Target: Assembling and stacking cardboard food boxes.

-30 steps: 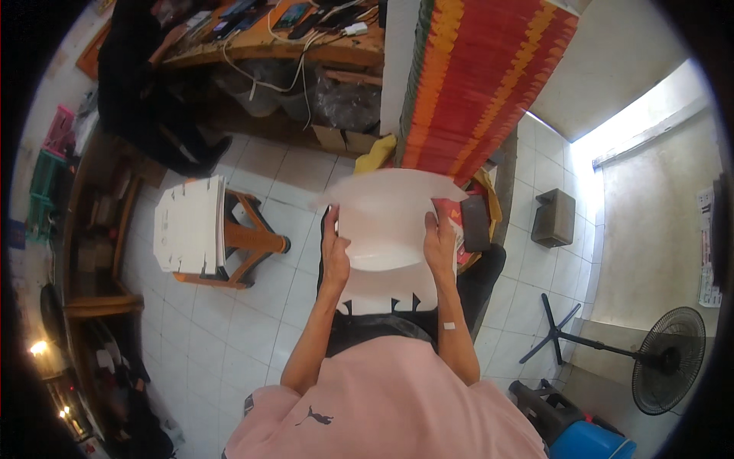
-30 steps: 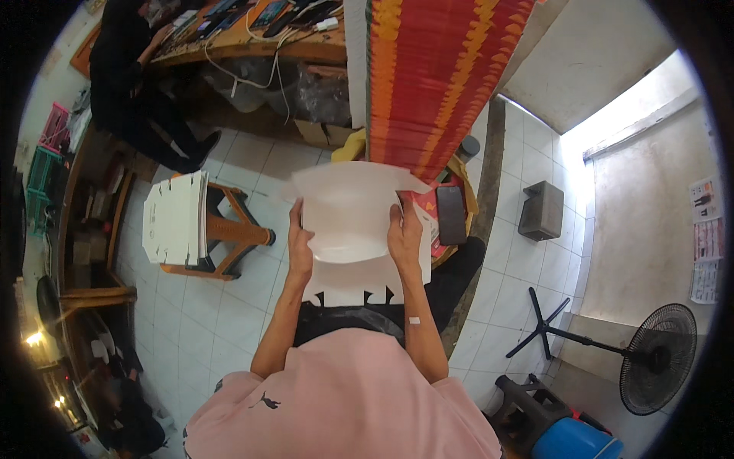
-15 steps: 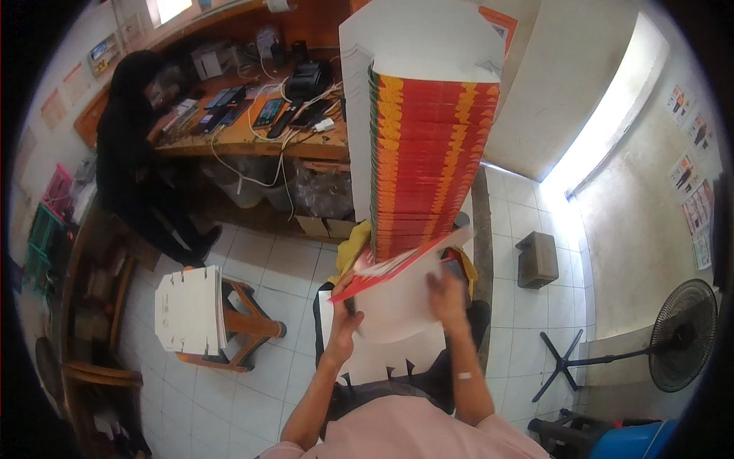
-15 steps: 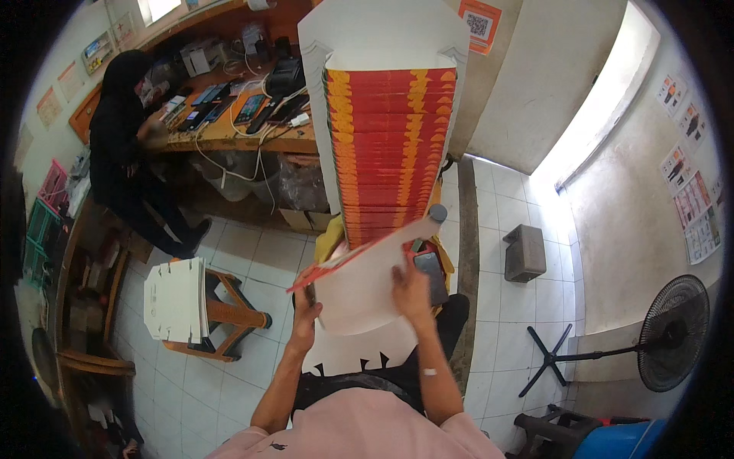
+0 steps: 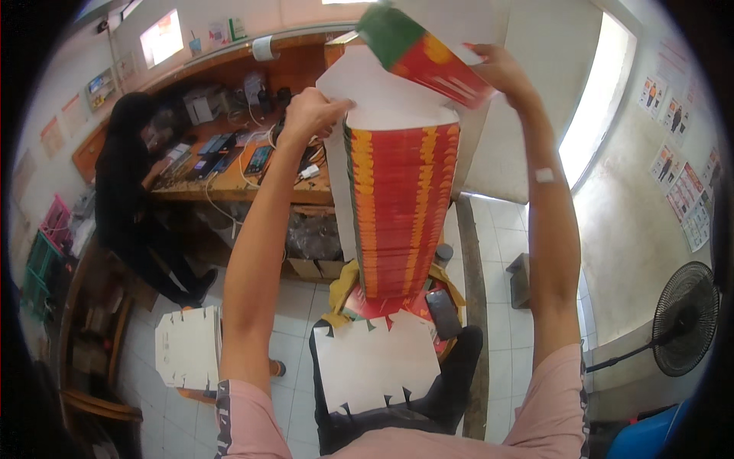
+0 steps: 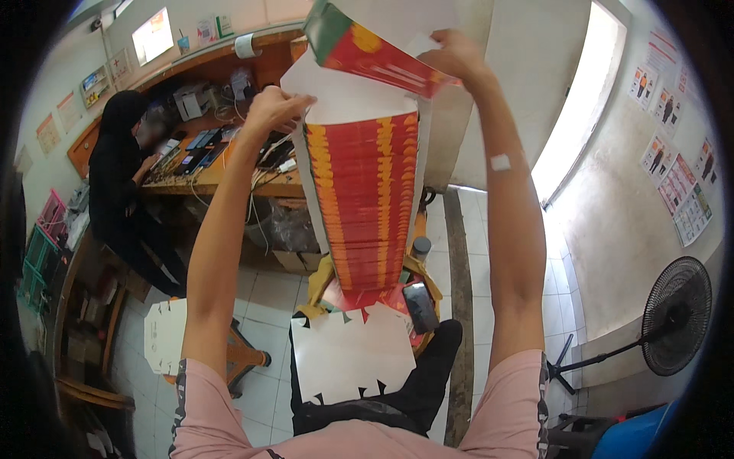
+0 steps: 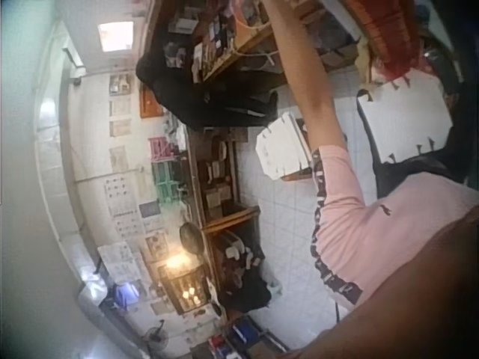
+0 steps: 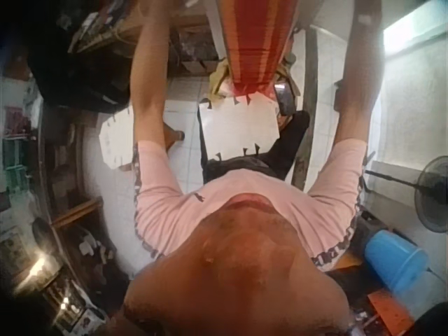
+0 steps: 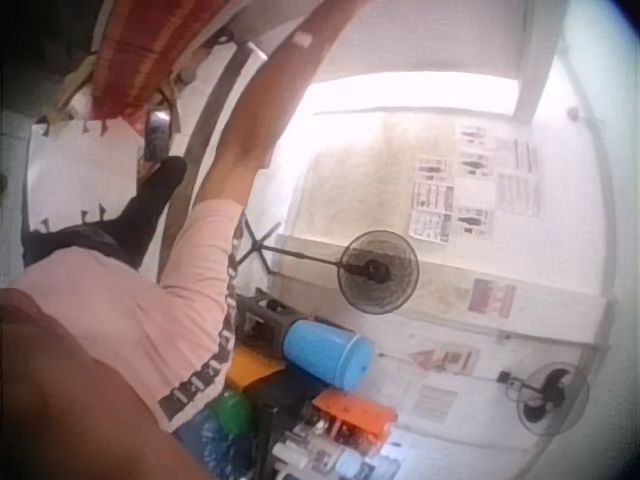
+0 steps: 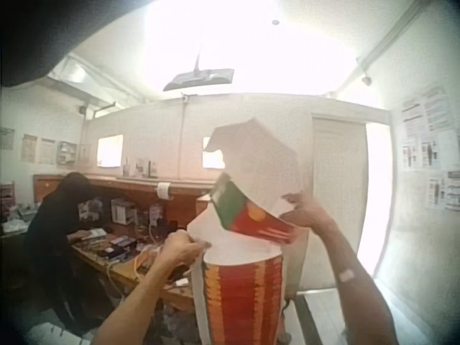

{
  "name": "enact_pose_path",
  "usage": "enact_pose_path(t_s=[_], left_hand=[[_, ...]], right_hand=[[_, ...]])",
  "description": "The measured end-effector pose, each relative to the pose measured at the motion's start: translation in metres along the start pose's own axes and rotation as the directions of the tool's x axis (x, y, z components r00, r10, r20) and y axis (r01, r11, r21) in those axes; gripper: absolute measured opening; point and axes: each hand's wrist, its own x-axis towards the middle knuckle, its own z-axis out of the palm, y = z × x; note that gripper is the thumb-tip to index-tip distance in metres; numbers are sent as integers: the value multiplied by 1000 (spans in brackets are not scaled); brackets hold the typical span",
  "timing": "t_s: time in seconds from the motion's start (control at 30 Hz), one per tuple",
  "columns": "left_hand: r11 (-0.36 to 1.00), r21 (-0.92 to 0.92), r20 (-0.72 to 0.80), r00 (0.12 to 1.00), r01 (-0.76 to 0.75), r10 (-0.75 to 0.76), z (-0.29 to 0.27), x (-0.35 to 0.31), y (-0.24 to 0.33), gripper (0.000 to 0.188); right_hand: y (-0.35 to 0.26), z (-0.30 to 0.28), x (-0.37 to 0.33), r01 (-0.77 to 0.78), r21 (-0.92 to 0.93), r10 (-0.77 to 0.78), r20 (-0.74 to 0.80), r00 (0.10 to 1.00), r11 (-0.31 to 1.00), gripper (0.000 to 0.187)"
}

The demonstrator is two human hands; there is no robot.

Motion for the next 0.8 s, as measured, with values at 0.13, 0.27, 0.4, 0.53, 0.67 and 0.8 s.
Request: enact_pose_path(t_s=[0.13,0.27,0.4,0.53,0.67,0.8], left_hand=[[989,134,78,995,-69,59,15,18,11,42],[987,145,70,996,-69,59,20,27,5,39],[983,131,10,992,-127,127,19,29,-2,36],[995,15,22,995,-96,95,18,24,-4,33],[990,-48,12,991,-130,130,14,18,-5,29],[988,-87,12,991,-131,132,10,15,-10,27]], right_hand=[[1,43,27,45,-154,13,357,934,987,58],[6,59,22,5,-281,118,419,900,960,45],[3,60,18,123,-428,63,396,916,895,43],[2,59,16,108,-449,145,493,858,887,44],[0,58,11,142,-484,144,507,850,864,42],[-16,54,1,144,-542,181,502,846,828,41]])
